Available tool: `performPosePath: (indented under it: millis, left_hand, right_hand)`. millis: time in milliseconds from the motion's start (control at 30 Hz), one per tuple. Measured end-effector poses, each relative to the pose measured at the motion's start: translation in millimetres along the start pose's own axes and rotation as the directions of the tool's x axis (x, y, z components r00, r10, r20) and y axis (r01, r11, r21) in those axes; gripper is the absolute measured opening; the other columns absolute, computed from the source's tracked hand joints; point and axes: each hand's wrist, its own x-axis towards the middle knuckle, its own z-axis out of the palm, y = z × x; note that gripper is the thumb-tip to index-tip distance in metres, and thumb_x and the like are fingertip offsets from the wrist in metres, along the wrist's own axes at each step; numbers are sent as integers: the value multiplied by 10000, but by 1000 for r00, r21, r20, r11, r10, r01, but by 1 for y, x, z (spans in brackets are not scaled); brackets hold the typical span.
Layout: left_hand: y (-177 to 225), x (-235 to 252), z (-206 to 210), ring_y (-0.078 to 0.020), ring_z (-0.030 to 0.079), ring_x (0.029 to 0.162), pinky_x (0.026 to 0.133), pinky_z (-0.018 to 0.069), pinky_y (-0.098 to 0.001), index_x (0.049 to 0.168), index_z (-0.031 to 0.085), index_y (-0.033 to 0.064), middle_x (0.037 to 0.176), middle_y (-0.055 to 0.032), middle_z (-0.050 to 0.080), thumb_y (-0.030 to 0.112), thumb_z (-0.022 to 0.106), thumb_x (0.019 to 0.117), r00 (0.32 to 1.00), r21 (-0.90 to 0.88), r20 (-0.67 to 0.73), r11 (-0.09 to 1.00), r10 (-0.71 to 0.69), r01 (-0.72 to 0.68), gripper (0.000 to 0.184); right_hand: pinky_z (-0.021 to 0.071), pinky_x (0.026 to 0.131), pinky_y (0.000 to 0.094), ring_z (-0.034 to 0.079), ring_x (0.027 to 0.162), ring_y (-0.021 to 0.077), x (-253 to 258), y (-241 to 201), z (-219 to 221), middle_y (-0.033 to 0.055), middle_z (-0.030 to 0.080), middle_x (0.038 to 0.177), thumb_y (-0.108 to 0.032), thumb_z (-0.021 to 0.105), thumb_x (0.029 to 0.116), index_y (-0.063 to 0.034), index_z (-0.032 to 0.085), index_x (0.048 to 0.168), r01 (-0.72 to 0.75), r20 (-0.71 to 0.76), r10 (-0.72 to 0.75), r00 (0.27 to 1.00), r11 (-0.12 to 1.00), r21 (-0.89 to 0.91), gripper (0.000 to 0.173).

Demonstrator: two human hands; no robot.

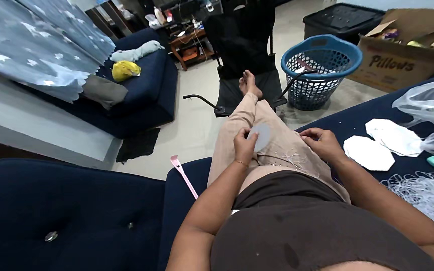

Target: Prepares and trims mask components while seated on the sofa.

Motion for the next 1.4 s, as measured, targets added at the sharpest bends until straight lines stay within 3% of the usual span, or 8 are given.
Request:
performPosePath:
  millis: [300,467,667,767,1000,1133,1233,1400]
  left_hand:
    - [-4,3,2,-234,677,935,865,572,-413,1189,590,-61,1068,-196,667,14,714,924,999,-83,-39,996,-35,32,302]
    - [-2,4,3,-243,682,976,893,573,-413,1198,596,-75,1096,-211,668,25,690,937,1000,-61,13,998,-28,29,295]
    - [9,4,3,-231,678,1036,943,561,-388,1248,579,-102,1163,-224,664,29,657,952,997,-26,78,1000,16,-14,333]
    - [10,3,3,-232,672,1051,953,552,-384,1255,573,-101,1171,-223,661,21,653,950,995,-20,93,999,38,-37,339]
    - [9,0,7,-191,671,1030,941,555,-347,1246,583,-111,1153,-214,668,5,649,937,976,-53,183,992,119,-111,336]
    - [7,-2,7,-165,674,995,920,561,-330,1219,596,-109,1117,-193,676,3,641,934,955,-78,234,983,179,-166,309]
    - [9,-4,8,-161,674,994,920,561,-323,1209,602,-110,1113,-189,678,7,640,935,945,-75,257,979,202,-188,300]
    - [14,-7,9,-152,669,1009,938,551,-312,1210,603,-119,1119,-192,680,6,638,931,939,-78,258,974,225,-212,308]
  right_hand:
    - [537,856,528,665,900,326,-2,-15,11,178,699,1016,-86,686,954,-36,747,1137,142,260,-70,963,953,-268,199]
    - [513,909,616,655,1071,412,-4,-29,18,211,691,1090,-88,629,968,-59,772,1089,276,394,-92,914,855,-439,189]
    - [514,889,619,662,1082,412,3,-36,26,211,693,1117,-75,581,988,0,726,1067,318,458,-46,888,781,-538,182]
    - [523,842,605,695,912,392,4,-36,17,213,717,957,-110,580,1003,-4,724,1106,235,369,-76,926,883,-407,206]
    - [623,709,283,724,726,101,1,-47,10,67,751,886,-90,602,974,15,716,1032,218,120,-240,963,960,174,165]
    - [610,701,254,707,724,63,-2,-45,18,45,742,849,-218,683,947,-12,739,984,413,-48,-410,911,903,118,216]
    - [607,719,252,712,747,78,-3,-50,23,77,745,871,-135,677,925,4,731,984,472,-149,-458,876,878,78,160]
    - [624,719,300,730,751,120,-6,-63,24,74,752,917,-45,629,955,33,612,1242,345,-53,-341,939,919,193,297]
